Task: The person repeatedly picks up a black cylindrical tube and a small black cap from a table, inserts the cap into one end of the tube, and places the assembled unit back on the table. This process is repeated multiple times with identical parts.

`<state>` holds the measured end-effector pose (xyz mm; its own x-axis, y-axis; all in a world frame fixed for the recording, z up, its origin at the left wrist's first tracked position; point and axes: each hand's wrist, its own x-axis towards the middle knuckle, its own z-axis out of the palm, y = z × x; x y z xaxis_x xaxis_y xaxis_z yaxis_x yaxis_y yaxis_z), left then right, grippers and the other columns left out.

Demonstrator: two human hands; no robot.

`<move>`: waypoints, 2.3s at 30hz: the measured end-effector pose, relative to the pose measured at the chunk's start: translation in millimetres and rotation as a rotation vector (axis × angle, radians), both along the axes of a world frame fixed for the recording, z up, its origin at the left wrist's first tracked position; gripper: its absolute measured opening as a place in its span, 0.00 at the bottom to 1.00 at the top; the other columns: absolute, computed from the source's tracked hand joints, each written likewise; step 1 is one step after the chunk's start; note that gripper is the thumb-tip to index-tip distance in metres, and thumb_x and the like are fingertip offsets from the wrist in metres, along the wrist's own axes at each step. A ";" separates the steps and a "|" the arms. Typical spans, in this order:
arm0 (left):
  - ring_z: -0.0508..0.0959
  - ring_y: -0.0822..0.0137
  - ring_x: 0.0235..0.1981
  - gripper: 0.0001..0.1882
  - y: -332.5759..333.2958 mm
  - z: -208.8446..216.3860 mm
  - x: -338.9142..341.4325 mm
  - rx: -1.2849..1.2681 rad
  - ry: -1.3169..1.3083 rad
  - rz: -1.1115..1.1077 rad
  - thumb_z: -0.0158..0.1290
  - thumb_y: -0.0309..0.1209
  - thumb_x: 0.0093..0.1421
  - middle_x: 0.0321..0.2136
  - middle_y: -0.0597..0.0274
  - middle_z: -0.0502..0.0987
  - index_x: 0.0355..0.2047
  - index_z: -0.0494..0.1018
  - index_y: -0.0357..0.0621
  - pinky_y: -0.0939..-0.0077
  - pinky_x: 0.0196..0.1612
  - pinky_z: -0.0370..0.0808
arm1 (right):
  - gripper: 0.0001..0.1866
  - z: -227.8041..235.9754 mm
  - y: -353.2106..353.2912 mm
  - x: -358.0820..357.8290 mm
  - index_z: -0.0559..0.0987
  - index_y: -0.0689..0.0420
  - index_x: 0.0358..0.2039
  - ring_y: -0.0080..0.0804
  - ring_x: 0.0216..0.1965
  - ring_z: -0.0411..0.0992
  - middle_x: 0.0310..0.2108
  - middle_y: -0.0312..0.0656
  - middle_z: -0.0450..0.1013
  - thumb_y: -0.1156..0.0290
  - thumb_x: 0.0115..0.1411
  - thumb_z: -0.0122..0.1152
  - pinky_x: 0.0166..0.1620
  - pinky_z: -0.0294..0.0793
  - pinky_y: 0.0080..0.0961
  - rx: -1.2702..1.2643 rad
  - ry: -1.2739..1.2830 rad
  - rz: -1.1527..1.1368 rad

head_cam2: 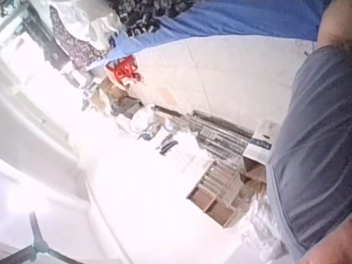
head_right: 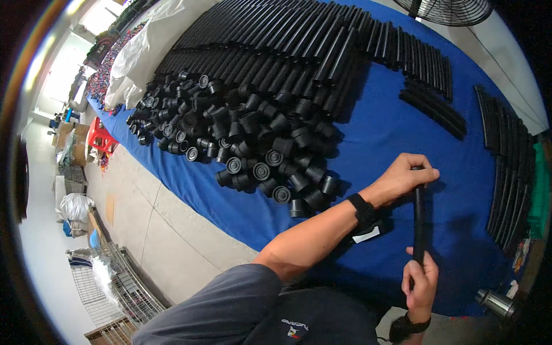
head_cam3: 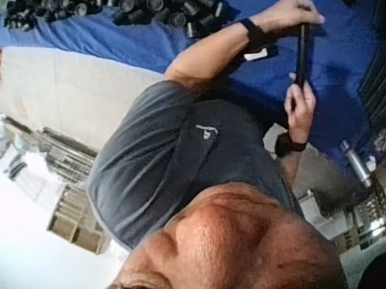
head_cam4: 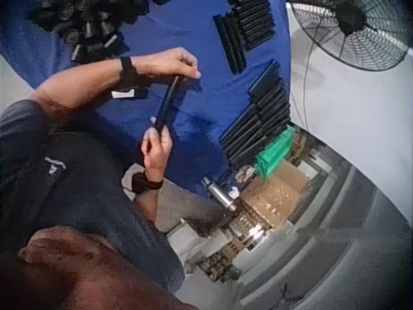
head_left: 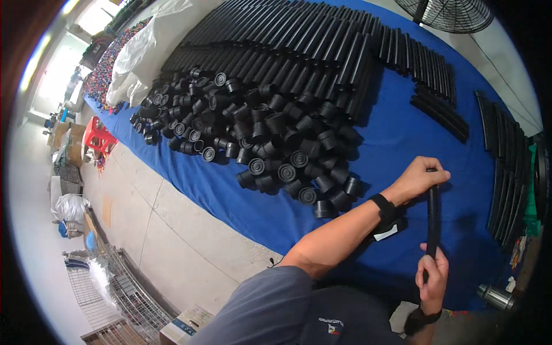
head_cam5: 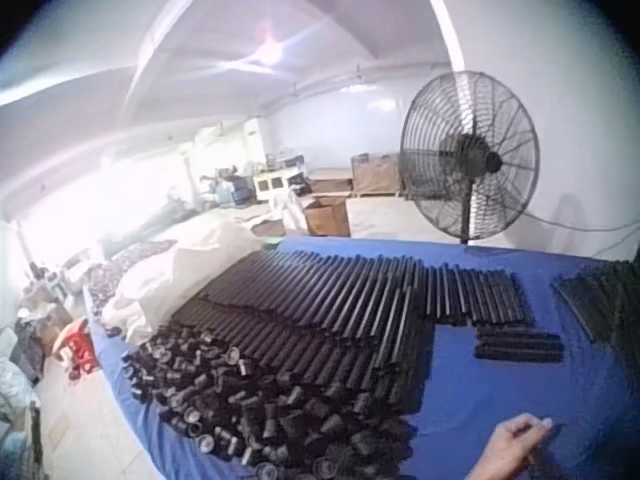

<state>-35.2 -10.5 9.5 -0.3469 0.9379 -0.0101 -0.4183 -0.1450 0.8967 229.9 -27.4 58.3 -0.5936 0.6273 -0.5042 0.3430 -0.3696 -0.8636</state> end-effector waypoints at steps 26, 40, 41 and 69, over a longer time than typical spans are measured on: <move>0.66 0.81 0.18 0.11 -4.9 -5.2 2.2 -0.058 -0.116 -0.072 0.63 0.38 0.64 0.21 0.73 0.73 0.32 0.78 0.45 0.83 0.19 0.57 | 0.16 21.0 -4.2 -11.4 0.76 0.64 0.53 0.19 0.15 0.65 0.25 0.38 0.73 0.70 0.67 0.60 0.17 0.61 0.16 -0.181 0.181 -0.028; 0.68 0.79 0.20 0.08 0.4 -10.8 5.8 -0.003 -0.139 -0.050 0.61 0.33 0.64 0.22 0.69 0.75 0.30 0.78 0.43 0.82 0.21 0.60 | 0.17 8.3 0.5 -4.8 0.74 0.64 0.55 0.16 0.14 0.62 0.23 0.33 0.67 0.72 0.68 0.59 0.16 0.60 0.15 -0.254 0.100 0.039; 0.69 0.79 0.20 0.08 1.1 -13.2 6.4 0.005 -0.145 -0.041 0.61 0.33 0.63 0.23 0.69 0.75 0.31 0.78 0.43 0.82 0.22 0.60 | 0.17 6.8 0.5 -4.8 0.74 0.64 0.55 0.16 0.14 0.62 0.23 0.33 0.67 0.71 0.68 0.59 0.16 0.60 0.15 -0.254 0.107 0.044; 0.68 0.80 0.23 0.10 1.9 -9.3 14.4 0.019 -0.049 0.064 0.59 0.32 0.65 0.22 0.71 0.74 0.27 0.76 0.43 0.80 0.27 0.63 | 0.17 1.0 6.5 8.3 0.72 0.58 0.59 0.13 0.15 0.62 0.28 0.32 0.67 0.67 0.73 0.56 0.15 0.56 0.12 -0.340 0.240 0.080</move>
<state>-20.8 -8.6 0.2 -0.4055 0.9140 -0.0107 -0.4512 -0.1900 0.8720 238.2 -20.9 59.3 -0.7594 0.3961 -0.5162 0.1861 -0.6279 -0.7557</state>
